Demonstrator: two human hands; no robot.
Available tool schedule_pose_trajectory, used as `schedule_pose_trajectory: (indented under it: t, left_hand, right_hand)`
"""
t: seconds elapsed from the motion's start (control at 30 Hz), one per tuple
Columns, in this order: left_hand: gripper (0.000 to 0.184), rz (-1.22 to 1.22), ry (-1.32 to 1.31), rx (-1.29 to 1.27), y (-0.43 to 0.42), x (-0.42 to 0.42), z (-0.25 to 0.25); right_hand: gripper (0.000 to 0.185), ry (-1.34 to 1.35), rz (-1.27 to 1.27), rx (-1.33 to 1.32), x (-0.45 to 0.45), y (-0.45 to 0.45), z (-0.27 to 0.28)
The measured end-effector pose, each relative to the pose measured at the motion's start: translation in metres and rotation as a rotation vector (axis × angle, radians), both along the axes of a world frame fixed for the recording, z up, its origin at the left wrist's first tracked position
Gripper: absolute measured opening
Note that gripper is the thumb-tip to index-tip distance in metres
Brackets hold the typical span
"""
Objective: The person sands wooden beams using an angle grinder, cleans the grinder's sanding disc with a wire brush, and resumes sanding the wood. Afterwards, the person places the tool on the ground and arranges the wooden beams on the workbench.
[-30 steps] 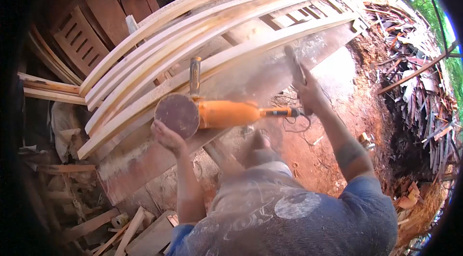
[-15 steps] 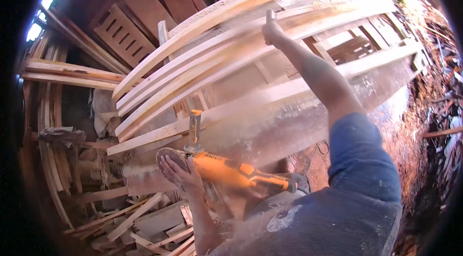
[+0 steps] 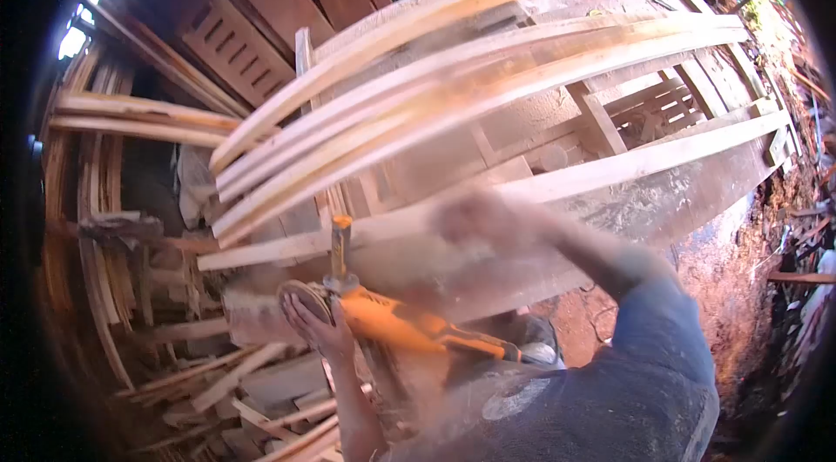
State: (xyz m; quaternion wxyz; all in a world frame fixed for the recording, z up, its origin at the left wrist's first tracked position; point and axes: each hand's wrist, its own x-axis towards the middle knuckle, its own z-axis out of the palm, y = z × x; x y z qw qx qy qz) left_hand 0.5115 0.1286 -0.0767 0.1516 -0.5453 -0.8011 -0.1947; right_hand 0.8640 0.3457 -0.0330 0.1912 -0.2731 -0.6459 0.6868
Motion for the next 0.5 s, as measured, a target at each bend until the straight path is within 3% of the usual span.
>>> schedule_pose_trajectory:
  t: [0.03, 0.1, 0.13, 0.23, 0.27, 0.37, 0.4, 0.5]
  left_hand:
    - [0.083, -0.014, -0.015, 0.008, -0.001, -0.001, 0.0]
    - [0.083, -0.003, -0.049, -0.003, -0.001, 0.004, 0.002]
    - [0.084, 0.015, -0.063, -0.017, -0.002, 0.005, 0.004]
    - [0.075, -0.028, -0.067, -0.012, 0.001, 0.005, 0.011]
    - [0.072, -0.084, -0.066, -0.015, 0.009, 0.005, 0.012]
    - [0.066, -0.224, -0.224, 0.074, 0.053, 0.052, 0.054]
    - [0.068, -0.25, -0.334, 0.114, 0.071, 0.057, 0.059]
    - [0.068, -0.149, -0.485, -0.018, 0.123, 0.051, 0.039]
  right_hand:
    - [0.029, -0.192, 0.165, 0.201, 0.017, -0.039, 0.005]
    - [0.041, -0.402, 0.35, 0.076, 0.039, -0.107, 0.007]
    - [0.054, -0.579, 0.358, 0.162, 0.05, -0.142, -0.026]
    - [0.062, -0.575, 0.279, -0.071, 0.06, -0.198, -0.071]
    - [0.067, -0.612, 0.324, -0.208, 0.059, -0.205, -0.111]
    - [0.055, -0.417, 0.359, -0.458, 0.03, -0.191, -0.126]
    - [0.047, -0.219, 0.277, -0.534, 0.021, -0.195, -0.136]
    - [0.044, -0.067, 0.247, -0.679, 0.002, -0.191, -0.145]
